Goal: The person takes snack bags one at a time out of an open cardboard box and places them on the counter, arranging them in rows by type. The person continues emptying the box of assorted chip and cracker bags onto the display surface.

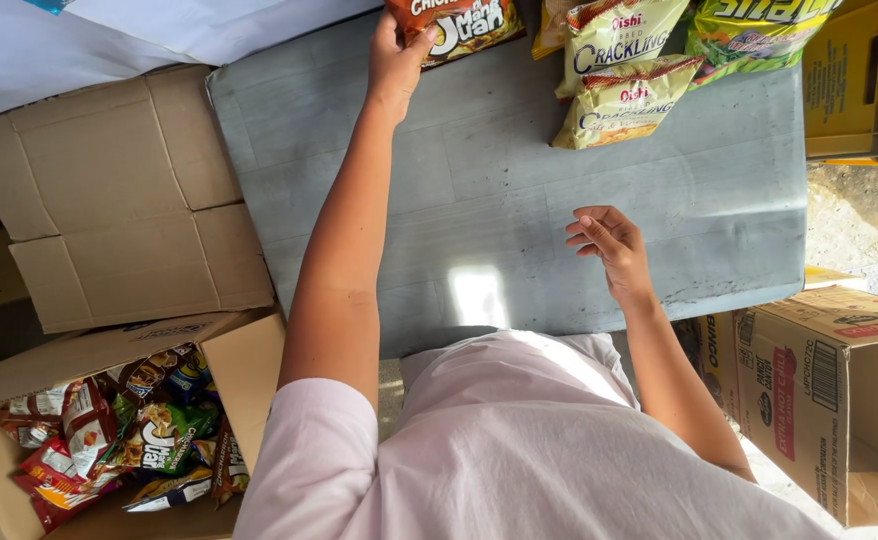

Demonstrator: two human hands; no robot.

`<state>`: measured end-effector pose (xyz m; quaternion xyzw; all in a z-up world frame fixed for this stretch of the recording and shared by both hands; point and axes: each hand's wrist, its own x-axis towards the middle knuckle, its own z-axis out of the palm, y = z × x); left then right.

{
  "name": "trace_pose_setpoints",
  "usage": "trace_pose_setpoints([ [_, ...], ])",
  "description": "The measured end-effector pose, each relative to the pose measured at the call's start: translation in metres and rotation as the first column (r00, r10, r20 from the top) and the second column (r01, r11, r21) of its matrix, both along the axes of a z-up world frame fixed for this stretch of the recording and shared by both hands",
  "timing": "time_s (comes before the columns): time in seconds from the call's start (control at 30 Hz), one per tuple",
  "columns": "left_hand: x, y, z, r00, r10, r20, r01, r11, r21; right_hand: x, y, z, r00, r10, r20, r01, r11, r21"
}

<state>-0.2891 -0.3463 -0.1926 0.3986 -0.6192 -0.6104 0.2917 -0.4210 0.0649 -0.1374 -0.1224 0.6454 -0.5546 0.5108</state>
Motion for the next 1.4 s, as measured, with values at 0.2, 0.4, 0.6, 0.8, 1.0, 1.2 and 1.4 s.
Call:
trace_pose_setpoints([
  [0.2,-0.014,-0.001,0.009,0.999,-0.016,0.048,0.016,1.0,-0.014,0.0,-0.006,-0.003,1.0,0.004,-0.004,-0.004,1.0,-0.019],
  [0.4,-0.024,-0.009,0.003,0.997,0.029,0.074,-0.027,0.999,-0.036,0.002,-0.008,-0.009,1.0,0.006,0.01,-0.006,1.0,-0.02],
  [0.6,-0.027,-0.01,0.003,0.999,0.026,0.021,-0.025,0.999,-0.047,0.0,-0.008,-0.007,1.0,0.004,0.009,-0.004,1.0,-0.018],
  [0.8,-0.023,0.004,-0.005,0.995,0.096,0.0,-0.095,0.984,-0.153,0.001,-0.009,-0.009,1.0,0.003,0.014,-0.003,1.0,-0.011],
  [1.0,-0.023,0.047,-0.007,0.881,0.462,0.106,-0.306,0.725,-0.617,0.005,-0.013,-0.009,1.0,0.026,0.014,-0.025,1.0,-0.013],
  [1.2,-0.056,0.095,-0.027,0.953,0.128,0.273,0.006,0.897,-0.441,0.005,-0.013,-0.011,0.999,0.051,-0.008,-0.051,0.999,0.003],
  [1.4,-0.094,0.114,-0.03,0.97,-0.234,-0.074,0.24,0.965,0.105,0.004,-0.014,-0.001,0.999,0.032,-0.015,-0.032,0.999,0.026],
])
